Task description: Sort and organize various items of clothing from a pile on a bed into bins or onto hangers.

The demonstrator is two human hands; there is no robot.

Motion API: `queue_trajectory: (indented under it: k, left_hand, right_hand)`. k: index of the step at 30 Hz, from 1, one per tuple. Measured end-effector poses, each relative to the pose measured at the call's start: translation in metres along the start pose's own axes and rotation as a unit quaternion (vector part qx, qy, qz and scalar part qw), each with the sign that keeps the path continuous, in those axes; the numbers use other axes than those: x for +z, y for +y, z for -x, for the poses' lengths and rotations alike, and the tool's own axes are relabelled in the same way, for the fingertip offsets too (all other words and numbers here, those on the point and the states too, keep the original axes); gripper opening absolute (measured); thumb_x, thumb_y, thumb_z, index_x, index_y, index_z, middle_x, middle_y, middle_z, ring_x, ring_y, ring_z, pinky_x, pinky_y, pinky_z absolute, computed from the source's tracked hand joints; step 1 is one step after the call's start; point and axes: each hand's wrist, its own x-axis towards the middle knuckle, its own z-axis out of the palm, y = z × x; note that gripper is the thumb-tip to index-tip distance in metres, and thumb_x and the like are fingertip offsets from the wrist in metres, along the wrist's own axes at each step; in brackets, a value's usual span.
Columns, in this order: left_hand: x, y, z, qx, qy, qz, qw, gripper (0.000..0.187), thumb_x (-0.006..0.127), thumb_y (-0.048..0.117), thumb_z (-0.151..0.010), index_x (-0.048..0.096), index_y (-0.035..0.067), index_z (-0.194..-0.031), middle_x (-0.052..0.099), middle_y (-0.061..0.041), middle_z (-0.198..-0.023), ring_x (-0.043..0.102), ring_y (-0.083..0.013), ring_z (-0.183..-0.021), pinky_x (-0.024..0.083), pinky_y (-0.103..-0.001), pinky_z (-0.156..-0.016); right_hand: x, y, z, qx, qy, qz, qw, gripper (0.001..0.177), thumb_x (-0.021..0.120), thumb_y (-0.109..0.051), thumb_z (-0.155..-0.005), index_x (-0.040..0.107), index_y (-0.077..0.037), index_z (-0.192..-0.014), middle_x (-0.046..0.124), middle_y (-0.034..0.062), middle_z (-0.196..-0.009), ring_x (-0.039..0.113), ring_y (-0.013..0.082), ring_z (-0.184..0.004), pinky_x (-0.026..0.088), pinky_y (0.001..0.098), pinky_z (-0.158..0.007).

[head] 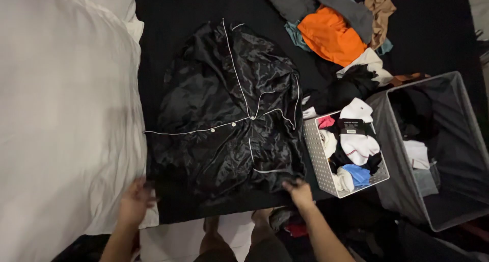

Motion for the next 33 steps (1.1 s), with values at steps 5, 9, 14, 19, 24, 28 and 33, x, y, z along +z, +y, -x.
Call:
queue_trajectory:
  k: [5,9,14,19,24,28,33]
  left_hand:
    - [0.004,0.035,-0.062,-0.089,0.029,0.170,0.981,0.025,0.060,0.016,-0.106,0.059,-0.002,-0.122,0.063,-0.021,-0.101,0.072,-0.0303,-0.076,0.059,-0.039,-0.069]
    - [0.017,0.083,-0.118,-0.036,0.125,0.174,0.976,0.028,0.057,0.016,-0.109,0.056,-0.007,-0.124,0.066,-0.025,-0.107,0.072,-0.0284,-0.078,0.061,-0.040,-0.071]
    - [0.046,0.096,-0.132,0.097,0.126,0.196,0.968,0.055,0.062,0.016,-0.098,0.039,-0.003,-0.144,0.053,-0.024,-0.142,0.068,-0.0311,-0.101,0.059,-0.039,-0.085]
    - [0.076,0.023,-0.112,0.085,0.167,-0.268,0.945,0.088,0.086,0.037,-0.087,0.042,-0.013,-0.145,0.046,-0.035,-0.147,0.048,-0.0529,-0.134,0.038,-0.056,-0.113]
    - [0.090,-0.013,-0.152,0.036,0.139,-0.231,0.962,0.090,0.088,0.040,-0.077,0.050,-0.013,-0.139,0.056,-0.035,-0.132,0.056,-0.0515,-0.119,0.045,-0.054,-0.102]
    - [0.075,0.014,-0.151,-0.060,0.023,-0.304,0.950,0.064,0.080,0.050,-0.089,0.071,-0.011,-0.106,0.074,-0.028,-0.097,0.073,-0.0421,-0.091,0.059,-0.049,-0.085]
    - [0.059,0.063,-0.091,-0.045,-0.001,-0.395,0.917,0.064,0.064,0.059,-0.092,0.072,-0.002,-0.111,0.074,-0.026,-0.093,0.073,-0.0429,-0.084,0.058,-0.050,-0.076]
  right_hand:
    - [-0.027,-0.100,-0.031,-0.191,0.104,0.005,0.976,0.019,0.070,-0.012,-0.094,0.070,0.003,-0.107,0.075,0.0155,-0.100,0.068,0.0241,-0.089,0.054,0.0368,-0.084]
    - [-0.038,-0.180,-0.082,-0.262,0.149,0.121,0.946,0.026,0.065,-0.013,-0.098,0.066,-0.001,-0.122,0.074,0.0199,-0.109,0.070,0.0349,-0.101,0.053,0.0411,-0.089]
    - [-0.007,-0.197,-0.082,-0.319,0.142,0.115,0.930,0.067,0.065,-0.012,-0.087,0.043,-0.001,-0.150,0.061,0.0271,-0.130,0.062,0.0414,-0.117,0.049,0.0456,-0.095]
    - [0.022,-0.154,-0.026,-0.286,0.234,0.315,0.874,0.073,0.075,-0.023,-0.083,0.044,-0.001,-0.145,0.056,0.0258,-0.139,0.050,0.0462,-0.129,0.037,0.0519,-0.109]
    - [0.023,-0.102,-0.063,-0.244,0.245,0.224,0.911,0.061,0.072,-0.024,-0.091,0.048,0.003,-0.139,0.058,0.0312,-0.132,0.053,0.0499,-0.122,0.044,0.0522,-0.103]
    - [0.008,-0.087,-0.076,-0.052,0.181,0.333,0.924,0.037,0.061,-0.040,-0.102,0.065,-0.004,-0.111,0.072,0.0286,-0.103,0.068,0.0481,-0.102,0.054,0.0546,-0.089]
    - [-0.019,-0.089,-0.029,0.021,0.119,0.422,0.899,0.042,0.053,-0.047,-0.099,0.069,-0.009,-0.106,0.072,0.0275,-0.096,0.069,0.0494,-0.094,0.054,0.0586,-0.085]
